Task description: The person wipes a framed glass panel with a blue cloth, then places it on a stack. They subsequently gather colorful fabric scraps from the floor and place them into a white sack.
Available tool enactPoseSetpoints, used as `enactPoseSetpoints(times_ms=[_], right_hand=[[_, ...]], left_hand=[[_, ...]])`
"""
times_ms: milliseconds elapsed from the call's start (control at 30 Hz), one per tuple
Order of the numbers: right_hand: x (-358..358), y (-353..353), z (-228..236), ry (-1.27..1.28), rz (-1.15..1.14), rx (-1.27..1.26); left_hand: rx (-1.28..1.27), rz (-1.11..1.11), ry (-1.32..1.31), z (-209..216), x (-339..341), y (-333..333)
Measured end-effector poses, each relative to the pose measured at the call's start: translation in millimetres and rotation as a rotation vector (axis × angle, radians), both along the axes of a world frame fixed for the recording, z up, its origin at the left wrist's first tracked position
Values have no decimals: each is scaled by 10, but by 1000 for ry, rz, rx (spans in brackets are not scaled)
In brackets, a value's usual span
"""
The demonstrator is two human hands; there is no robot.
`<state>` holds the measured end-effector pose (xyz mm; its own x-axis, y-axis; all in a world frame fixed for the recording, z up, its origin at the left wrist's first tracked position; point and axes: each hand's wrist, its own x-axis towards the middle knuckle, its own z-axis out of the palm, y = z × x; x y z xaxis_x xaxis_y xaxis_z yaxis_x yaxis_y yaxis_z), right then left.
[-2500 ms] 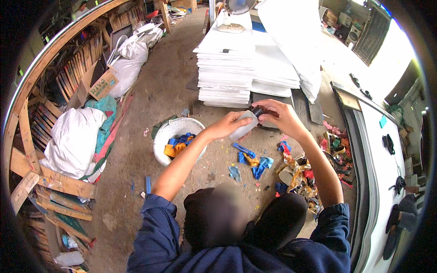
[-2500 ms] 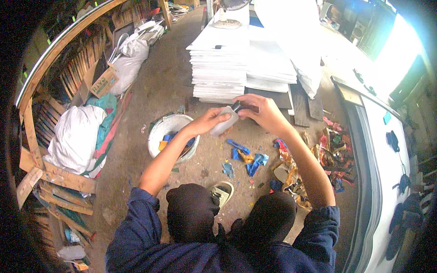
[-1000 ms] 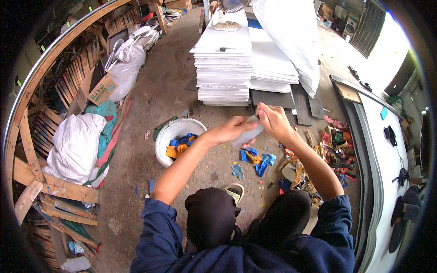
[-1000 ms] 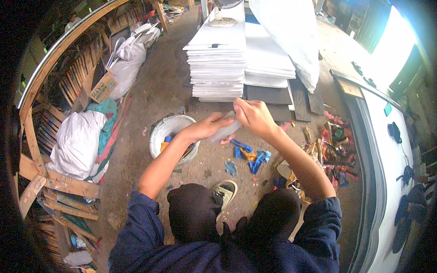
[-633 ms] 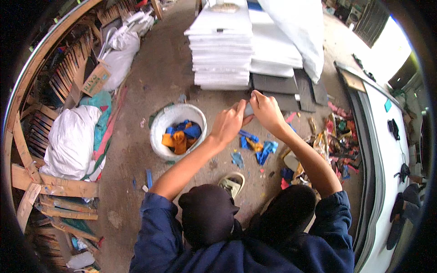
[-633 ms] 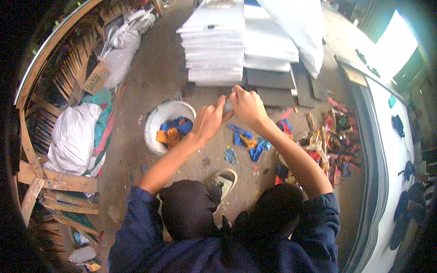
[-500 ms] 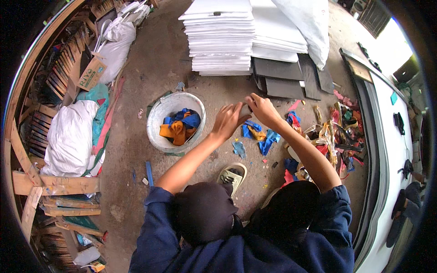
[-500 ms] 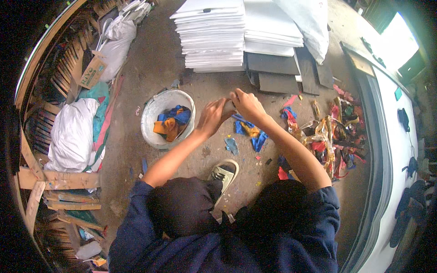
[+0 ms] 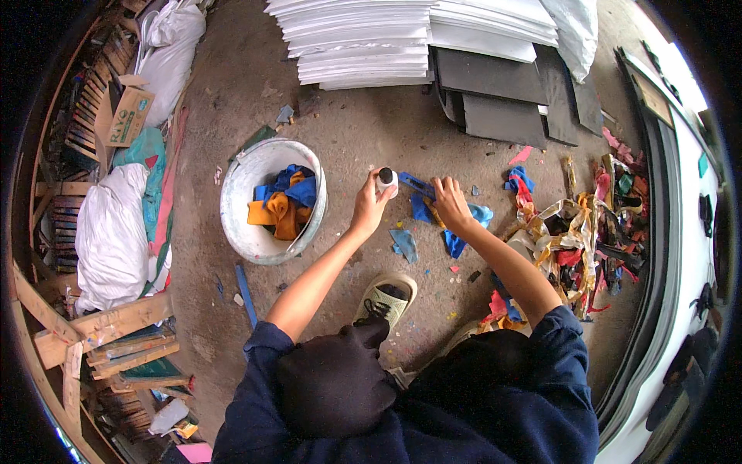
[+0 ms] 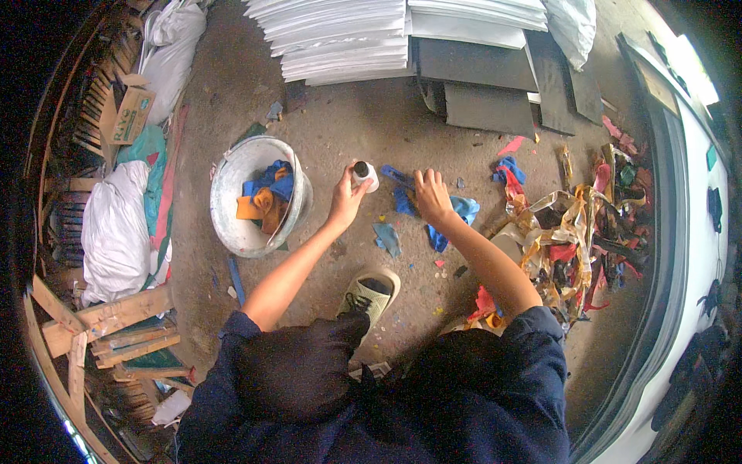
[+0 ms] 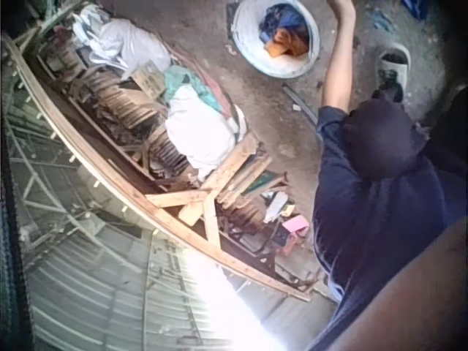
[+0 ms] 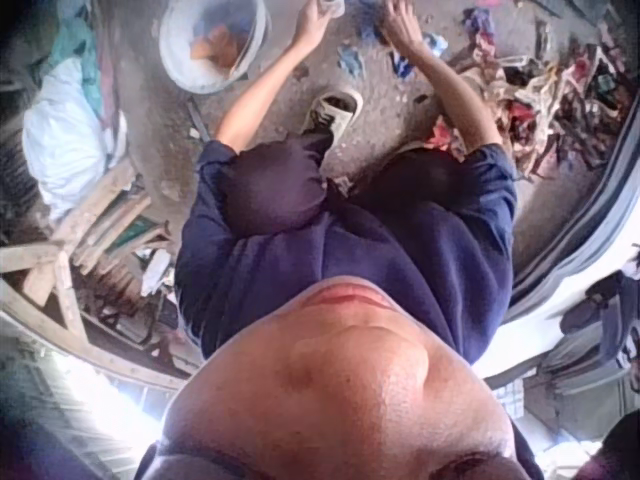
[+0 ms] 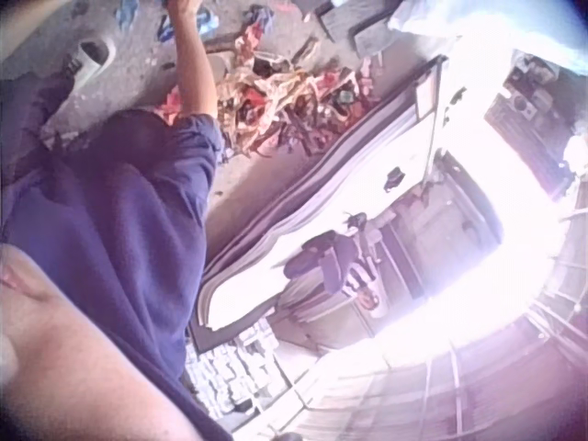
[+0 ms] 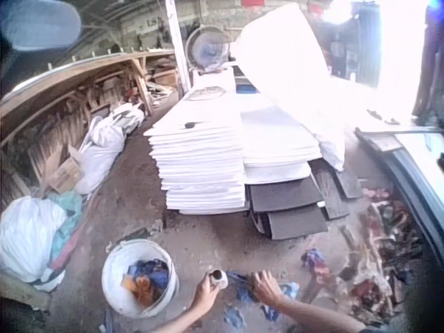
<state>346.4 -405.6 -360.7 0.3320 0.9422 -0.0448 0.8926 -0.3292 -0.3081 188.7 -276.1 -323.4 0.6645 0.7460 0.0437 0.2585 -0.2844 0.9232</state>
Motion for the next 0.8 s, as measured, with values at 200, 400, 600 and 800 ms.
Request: enactPoseSetpoints(times_ms=[200,400,600,800], right_hand=[[96,-7,411,369,-137,63],[501,-480,2288,813,-477,349],[310,-1805,4836,803,-846,564],[-848,-3101,6756,362,-1371,757]], left_hand=[[-80,-17,-160,296,243,15],[67,-254,-269,1864,874,-193],[151,-685,-357,4333,1620,-1143],[-18,-1118,-392,6261,1626,-2523]])
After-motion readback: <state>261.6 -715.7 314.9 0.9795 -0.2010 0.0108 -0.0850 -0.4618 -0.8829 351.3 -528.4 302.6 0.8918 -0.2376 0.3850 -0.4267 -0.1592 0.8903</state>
